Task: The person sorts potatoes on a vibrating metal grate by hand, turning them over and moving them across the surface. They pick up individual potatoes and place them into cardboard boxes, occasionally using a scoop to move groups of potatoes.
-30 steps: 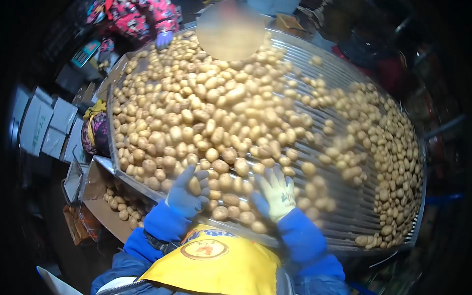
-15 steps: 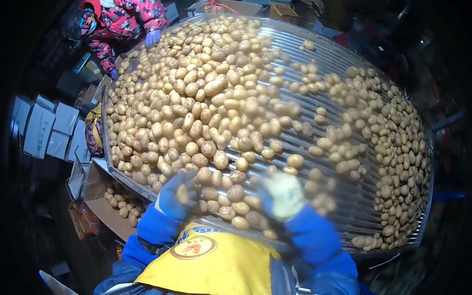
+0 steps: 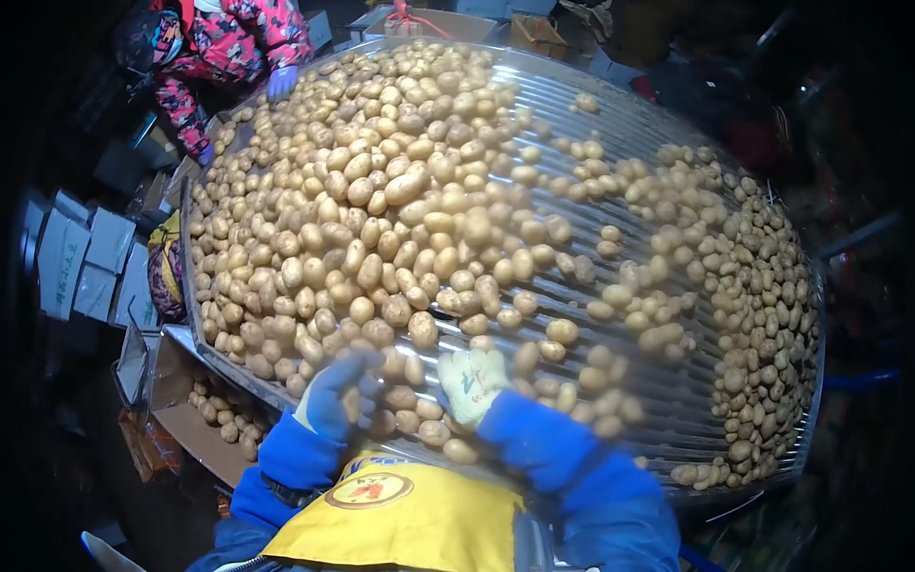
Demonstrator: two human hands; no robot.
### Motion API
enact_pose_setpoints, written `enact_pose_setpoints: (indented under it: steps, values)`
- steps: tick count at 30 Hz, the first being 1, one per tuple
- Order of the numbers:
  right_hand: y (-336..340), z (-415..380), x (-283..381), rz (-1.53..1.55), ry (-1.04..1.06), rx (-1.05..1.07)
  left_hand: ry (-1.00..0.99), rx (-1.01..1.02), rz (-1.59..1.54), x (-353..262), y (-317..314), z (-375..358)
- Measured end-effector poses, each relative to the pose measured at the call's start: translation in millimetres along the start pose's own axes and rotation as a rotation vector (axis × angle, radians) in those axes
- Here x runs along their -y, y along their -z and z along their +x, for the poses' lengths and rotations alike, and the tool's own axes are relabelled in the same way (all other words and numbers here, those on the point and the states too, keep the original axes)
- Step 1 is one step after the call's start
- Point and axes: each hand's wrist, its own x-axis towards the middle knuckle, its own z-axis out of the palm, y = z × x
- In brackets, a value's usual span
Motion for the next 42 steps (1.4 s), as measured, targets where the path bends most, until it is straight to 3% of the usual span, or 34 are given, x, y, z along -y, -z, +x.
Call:
enact_pose_setpoints:
  steps: [3,6,7,9,11,12,15,18,20,21,22,24,25,26,28,30,32,34,37,38,41,42]
  values:
    - [35.6,-4.6,9.7,0.432,-0.118,-0.1,0.109,0.112,0.123,-16.3,-32.3,-1.9]
    - [67.9,-8.0,25.1,0.716,0.104,-0.283,0.156,0.216,0.154,-14.9,-33.7,8.6]
    - [70.5,-5.8,23.7,0.698,0.15,-0.36,0.23,0.285,0.076,-22.9,-44.0,-2.5]
    - [79.6,3.9,15.7,0.656,0.248,-0.515,0.191,0.316,0.042,-21.9,-39.2,4.8]
    - [98.1,24.4,-4.7,0.595,-0.018,-0.48,0.104,0.327,0.016,-17.3,-29.0,9.6]
    - [75.1,48.3,-33.0,0.492,-0.004,-0.644,0.133,0.301,-0.032,-17.3,-23.0,12.7]
    - [85.3,101.7,-82.0,0.144,-0.085,-0.775,0.191,0.227,-0.113,-13.5,-13.0,21.1]
    - [70.6,146.0,-91.1,0.034,-0.15,-0.489,0.205,0.223,-0.106,-10.1,-12.9,29.5]
    - [61.5,128.1,-68.2,0.047,-0.056,-0.542,0.252,0.282,-0.175,-10.4,-5.3,36.5]
    - [73.4,113.9,-55.7,0.091,0.018,-0.305,0.185,0.28,-0.19,-9.1,-4.7,35.9]
    - [41.3,98.0,-48.3,0.075,0.158,-0.359,0.032,0.334,-0.016,-8.8,-10.8,31.3]
    - [46.0,61.3,-24.1,-0.053,0.216,-0.498,-0.298,0.445,0.342,-16.8,-27.0,24.4]
    - [46.3,45.0,-25.0,-0.003,0.221,-0.394,0.176,0.263,-0.253,-17.5,-8.6,32.7]
    - [46.0,24.6,-24.3,0.054,0.218,-0.288,0.178,0.263,-0.243,-18.2,-2.1,30.3]
    - [44.6,-9.6,-19.2,0.13,0.173,-0.29,0.174,0.281,-0.233,-17.2,2.2,30.2]
    - [51.8,-36.4,-23.0,0.447,0.034,-0.236,-0.216,0.285,0.293,-4.6,3.4,26.5]
    - [78.0,-35.7,-32.6,0.419,-0.096,-0.017,-0.304,0.221,0.443,-0.7,-1.1,24.7]
    - [79.0,-18.9,-43.6,0.402,0.017,-0.374,-0.116,0.156,0.237,-13.4,-13.2,22.8]
    - [85.0,31.5,-54.8,0.144,-0.061,-0.504,0.082,0.207,0.009,-26.1,-20.0,17.4]
    - [75.7,51.1,-58.6,0.021,-0.093,-0.536,0.066,0.197,0.05,-25.4,-19.6,18.0]
    - [65.5,103.3,-53.6,-0.267,-0.292,-0.231,0.01,0.166,0.2,-21.7,-24.4,20.3]
    - [68.5,108.7,-56.6,-0.246,-0.278,-0.244,-0.018,0.152,0.274,-26.0,-30.2,18.4]
